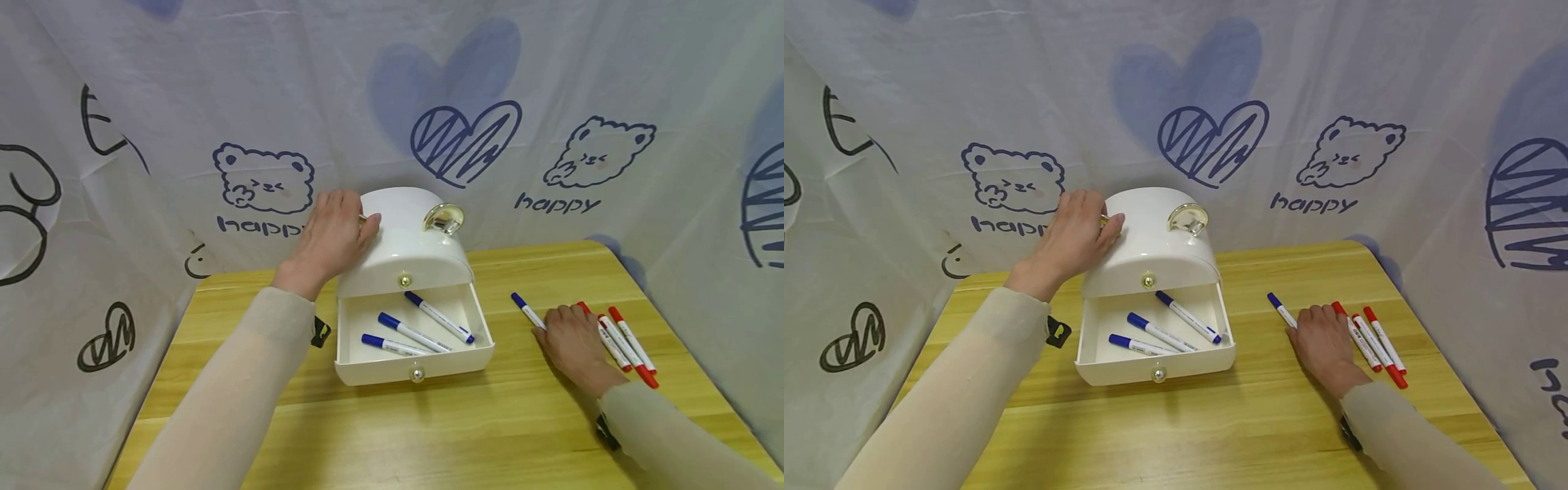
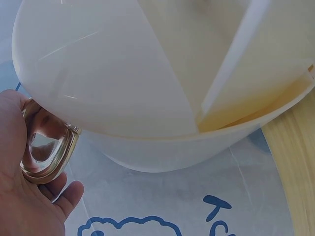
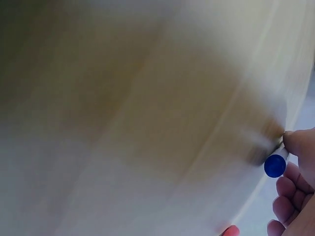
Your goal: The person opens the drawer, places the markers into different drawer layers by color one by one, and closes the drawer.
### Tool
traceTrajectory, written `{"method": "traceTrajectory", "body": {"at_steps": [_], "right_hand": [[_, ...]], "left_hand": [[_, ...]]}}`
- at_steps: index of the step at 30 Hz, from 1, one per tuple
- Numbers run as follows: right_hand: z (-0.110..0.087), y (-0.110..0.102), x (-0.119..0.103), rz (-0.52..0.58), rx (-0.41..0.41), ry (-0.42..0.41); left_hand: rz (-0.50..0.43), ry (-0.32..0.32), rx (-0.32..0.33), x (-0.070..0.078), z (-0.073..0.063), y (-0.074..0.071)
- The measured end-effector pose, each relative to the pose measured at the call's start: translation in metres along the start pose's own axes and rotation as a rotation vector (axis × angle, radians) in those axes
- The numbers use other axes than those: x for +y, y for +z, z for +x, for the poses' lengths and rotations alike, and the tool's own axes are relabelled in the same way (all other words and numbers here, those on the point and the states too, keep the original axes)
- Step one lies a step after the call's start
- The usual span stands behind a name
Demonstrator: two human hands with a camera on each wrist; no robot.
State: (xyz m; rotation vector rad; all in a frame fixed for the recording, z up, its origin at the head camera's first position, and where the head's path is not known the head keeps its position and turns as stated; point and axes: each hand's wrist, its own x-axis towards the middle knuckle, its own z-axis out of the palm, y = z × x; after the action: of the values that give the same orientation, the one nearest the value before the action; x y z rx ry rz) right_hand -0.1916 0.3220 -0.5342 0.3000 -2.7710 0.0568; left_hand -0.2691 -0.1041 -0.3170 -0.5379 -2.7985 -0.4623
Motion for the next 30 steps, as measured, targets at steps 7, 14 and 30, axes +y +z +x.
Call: {"method": "traceTrajectory", "body": {"at_steps": [7, 14, 30], "right_hand": [[0.002, 0.002, 0.000, -0.012, 0.021, -0.003], [0.005, 0.000, -0.001, -0.012, 0.084, -0.025], [0.022, -0.036, -0.011, 0.018, 0.200, -0.097]], "left_hand": [[-0.009, -0.003, 0.005, 0.000, 0.000, 0.000], [-0.013, -0.011, -0.002, 0.000, 0.000, -0.001], [-0.008, -0.017, -0.006, 0.001, 0.000, 0.000]]}}
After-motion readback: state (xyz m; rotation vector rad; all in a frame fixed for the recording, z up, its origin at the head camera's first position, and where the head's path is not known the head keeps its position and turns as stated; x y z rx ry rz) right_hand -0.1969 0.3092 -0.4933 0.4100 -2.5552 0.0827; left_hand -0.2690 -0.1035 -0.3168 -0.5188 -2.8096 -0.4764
